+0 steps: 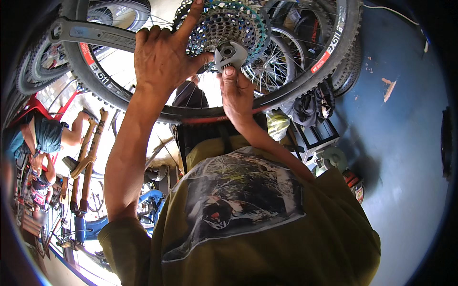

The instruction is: The person works on a bicycle wheel's cassette, using a chain whip and adjustable wrench to loosen and remove the lockring. The person then removes the cassette from the wheel hub and places it on the workbench.

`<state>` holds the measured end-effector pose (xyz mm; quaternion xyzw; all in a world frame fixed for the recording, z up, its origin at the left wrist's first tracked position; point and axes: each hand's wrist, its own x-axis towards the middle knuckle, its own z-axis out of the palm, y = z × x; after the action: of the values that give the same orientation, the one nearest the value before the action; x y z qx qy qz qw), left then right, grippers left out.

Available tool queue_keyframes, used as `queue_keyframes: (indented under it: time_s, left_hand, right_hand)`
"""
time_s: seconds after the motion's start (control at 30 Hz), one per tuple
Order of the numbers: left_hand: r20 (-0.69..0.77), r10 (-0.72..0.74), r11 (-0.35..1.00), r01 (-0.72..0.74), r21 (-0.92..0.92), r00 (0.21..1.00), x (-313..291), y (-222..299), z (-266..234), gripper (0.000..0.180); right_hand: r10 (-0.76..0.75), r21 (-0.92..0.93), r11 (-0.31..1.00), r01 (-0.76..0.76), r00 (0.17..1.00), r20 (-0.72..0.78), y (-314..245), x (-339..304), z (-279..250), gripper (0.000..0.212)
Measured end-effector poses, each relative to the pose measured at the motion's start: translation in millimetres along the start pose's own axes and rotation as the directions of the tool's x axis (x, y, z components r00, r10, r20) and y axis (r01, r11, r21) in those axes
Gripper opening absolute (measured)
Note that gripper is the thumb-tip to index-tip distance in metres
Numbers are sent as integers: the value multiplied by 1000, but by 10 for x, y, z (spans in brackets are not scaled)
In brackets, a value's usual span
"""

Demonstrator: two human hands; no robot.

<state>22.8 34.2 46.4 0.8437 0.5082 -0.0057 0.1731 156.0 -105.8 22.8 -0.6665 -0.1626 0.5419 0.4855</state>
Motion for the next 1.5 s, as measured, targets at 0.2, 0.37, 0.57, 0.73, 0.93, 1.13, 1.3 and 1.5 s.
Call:
queue_keyframes:
  time_s: [0.2,0.37,0.57,0.73,0.93,1.13,1.3,1.5]
  left_hand:
    - [-4,-72,997,72,9,997,-83,45,20,111]
    - [167,-135,990,129,50,977,-67,91,-110,119]
    - [193,-172,985,164,56,966,-136,147,-221,122]
    - [231,-192,981,181,69,954,-152,162,-215,122]
    - [151,-183,983,183,15,972,-178,151,-146,128]
    - [171,-159,983,172,-65,972,-233,74,-147,138]
    - [130,-110,969,136,-207,985,-279,-36,-93,135]
    - [169,-65,981,95,-170,983,-299,-39,-163,138]
  right_hand:
    - [184,309,940,-145,978,-101,206,-175,432,36]
    - [237,260,940,-221,971,-28,58,-166,356,45]
    - [191,164,969,-186,981,-15,-144,-146,246,50]
    - [152,135,979,-150,988,-6,-155,0,131,41]
    - [129,156,976,-154,979,157,-173,-89,-92,32]
    - [-43,20,999,41,995,92,-144,16,-512,27]
    - [-354,-576,781,241,931,-90,-398,655,-869,36]
    - [-326,-588,765,262,946,-3,-483,1034,-1000,31]
